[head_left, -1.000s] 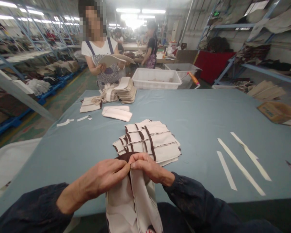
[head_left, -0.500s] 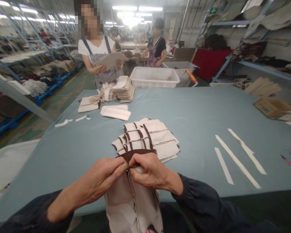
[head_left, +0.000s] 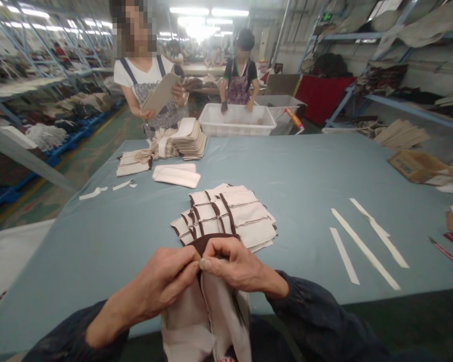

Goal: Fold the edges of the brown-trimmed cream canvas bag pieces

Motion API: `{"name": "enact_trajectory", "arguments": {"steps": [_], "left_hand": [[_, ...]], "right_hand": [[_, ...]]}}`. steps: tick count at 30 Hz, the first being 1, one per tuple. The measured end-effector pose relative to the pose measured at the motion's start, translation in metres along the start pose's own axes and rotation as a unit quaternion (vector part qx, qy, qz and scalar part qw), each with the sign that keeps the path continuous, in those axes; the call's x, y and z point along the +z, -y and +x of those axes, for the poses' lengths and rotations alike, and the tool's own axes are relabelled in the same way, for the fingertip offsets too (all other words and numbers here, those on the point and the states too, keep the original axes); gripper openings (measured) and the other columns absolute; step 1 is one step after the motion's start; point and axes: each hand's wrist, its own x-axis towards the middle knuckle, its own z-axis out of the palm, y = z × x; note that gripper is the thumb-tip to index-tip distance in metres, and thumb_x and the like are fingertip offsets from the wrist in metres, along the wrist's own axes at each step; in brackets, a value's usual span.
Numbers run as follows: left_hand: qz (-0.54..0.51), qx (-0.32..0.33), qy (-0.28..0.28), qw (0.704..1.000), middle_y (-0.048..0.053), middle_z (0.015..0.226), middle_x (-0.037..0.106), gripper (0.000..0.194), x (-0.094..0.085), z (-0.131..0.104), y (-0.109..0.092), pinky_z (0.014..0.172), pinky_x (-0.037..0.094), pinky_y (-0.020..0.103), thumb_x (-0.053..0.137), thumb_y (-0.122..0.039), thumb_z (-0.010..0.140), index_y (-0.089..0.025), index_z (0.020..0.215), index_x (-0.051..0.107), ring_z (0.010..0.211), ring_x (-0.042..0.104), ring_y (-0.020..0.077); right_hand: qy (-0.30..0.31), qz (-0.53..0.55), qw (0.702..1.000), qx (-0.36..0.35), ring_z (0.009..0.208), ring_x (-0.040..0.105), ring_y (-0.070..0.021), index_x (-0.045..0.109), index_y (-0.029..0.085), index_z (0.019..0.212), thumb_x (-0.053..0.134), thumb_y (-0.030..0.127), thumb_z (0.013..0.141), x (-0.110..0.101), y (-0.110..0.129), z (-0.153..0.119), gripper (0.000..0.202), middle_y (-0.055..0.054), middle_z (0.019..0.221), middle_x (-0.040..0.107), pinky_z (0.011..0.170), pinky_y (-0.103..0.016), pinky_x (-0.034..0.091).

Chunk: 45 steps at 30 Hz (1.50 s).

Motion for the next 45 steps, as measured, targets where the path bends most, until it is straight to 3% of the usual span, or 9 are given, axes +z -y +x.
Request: {"name": "enact_trajectory", "arguments": {"steps": [3, 7, 13, 21, 27, 33, 37, 40, 45], "left_hand": [[-0.153, -0.077, -0.033, 0.985, -0.004, 0.067, 0.044, 0.04, 0.004, 0.0, -0.002, 0.059, 0.035, 0.024, 0.043, -0.041, 0.106, -0.02, 0.072, 0.045, 0.061, 0.041, 0.0127], [-0.316, -0.138, -0.056, 0.937, -0.003, 0.071, 0.045, 0.05, 0.019, -0.004, 0.001, 0.06, 0.037, 0.023, 0.056, -0.062, 0.098, -0.018, 0.074, 0.052, 0.066, 0.04, 0.0131], [-0.464, -0.162, -0.164, 0.855, -0.006, 0.068, 0.038, 0.049, 0.05, -0.005, 0.017, 0.054, 0.031, 0.02, 0.065, -0.062, 0.094, -0.019, 0.076, 0.05, 0.06, 0.03, 0.0105], [-0.264, -0.098, -0.081, 0.956, 0.0, 0.074, 0.053, 0.059, 0.012, 0.005, 0.026, 0.067, 0.039, 0.024, 0.042, -0.067, 0.102, -0.016, 0.077, 0.059, 0.071, 0.047, 0.0152], [-0.195, -0.093, 0.027, 0.976, -0.007, 0.061, 0.032, 0.05, -0.009, 0.013, 0.023, 0.051, 0.024, 0.024, 0.054, -0.052, 0.101, -0.019, 0.064, 0.045, 0.056, 0.029, 0.0104], [-0.053, -0.058, 0.107, 0.991, -0.006, 0.063, 0.046, 0.033, -0.023, 0.007, 0.004, 0.056, 0.032, 0.023, 0.048, -0.031, 0.103, -0.019, 0.073, 0.052, 0.059, 0.043, 0.0107], [0.052, -0.028, 0.091, 0.994, -0.003, 0.073, 0.058, 0.027, -0.025, -0.005, -0.002, 0.062, 0.037, 0.023, 0.043, -0.024, 0.106, -0.021, 0.081, 0.054, 0.066, 0.053, 0.0118], [0.067, -0.026, 0.039, 0.997, -0.005, 0.07, 0.057, 0.029, -0.023, -0.014, 0.01, 0.059, 0.038, 0.021, 0.04, -0.024, 0.107, -0.022, 0.081, 0.051, 0.06, 0.053, 0.0108], [0.074, -0.022, -0.085, 0.993, -0.007, 0.065, 0.052, 0.028, -0.031, -0.026, 0.043, 0.054, 0.038, 0.02, 0.047, -0.026, 0.106, -0.022, 0.078, 0.051, 0.054, 0.05, 0.0107]], "right_hand": [[-0.016, 0.12, 0.993, 0.006, 0.056, 0.032, -0.0092, 0.051, 0.02, 0.073, 0.068, 0.055, 0.089, 0.009, -0.011, 0.003, 0.042, 0.006, 0.063, 0.041, 0.052, -0.023, 0.027], [-0.099, 0.159, 0.981, -0.043, 0.058, 0.033, -0.0105, 0.049, 0.021, 0.071, 0.067, 0.061, 0.087, 0.031, -0.028, 0.004, 0.047, 0.005, 0.065, 0.042, 0.053, -0.025, 0.028], [-0.198, 0.125, 0.97, -0.072, 0.058, 0.033, -0.0111, 0.046, 0.021, 0.07, 0.058, 0.048, 0.09, 0.043, -0.042, 0.013, 0.035, 0.005, 0.063, 0.039, 0.055, -0.025, 0.03], [-0.16, -0.073, 0.976, -0.125, 0.056, 0.04, -0.0104, 0.051, 0.021, 0.07, 0.056, 0.028, 0.084, 0.019, -0.026, 0.019, 0.017, 0.005, 0.062, 0.048, 0.055, -0.024, 0.034], [-0.116, -0.109, 0.975, -0.153, 0.055, 0.041, -0.0092, 0.053, 0.02, 0.071, 0.058, 0.024, 0.085, 0.015, -0.02, 0.018, 0.015, 0.005, 0.063, 0.05, 0.054, -0.022, 0.032], [-0.019, -0.143, 0.98, -0.14, 0.065, 0.052, -0.0123, 0.056, 0.02, 0.077, 0.045, 0.029, 0.097, -0.009, -0.023, 0.018, 0.024, 0.001, 0.072, 0.058, 0.064, -0.024, 0.04], [-0.007, -0.199, 0.976, -0.084, 0.069, 0.054, -0.0146, 0.057, 0.02, 0.078, 0.03, 0.036, 0.106, -0.034, -0.048, 0.019, 0.042, -0.001, 0.075, 0.06, 0.068, -0.026, 0.041], [-0.035, -0.221, 0.971, -0.08, 0.071, 0.055, -0.0157, 0.058, 0.02, 0.08, 0.033, 0.041, 0.107, -0.044, -0.058, 0.014, 0.043, -0.002, 0.075, 0.062, 0.07, -0.027, 0.041], [-0.081, -0.221, 0.954, -0.185, 0.066, 0.052, -0.0138, 0.061, 0.019, 0.076, 0.059, 0.037, 0.1, -0.043, -0.025, 0.005, 0.03, 0.0, 0.071, 0.061, 0.068, -0.028, 0.039]]}}
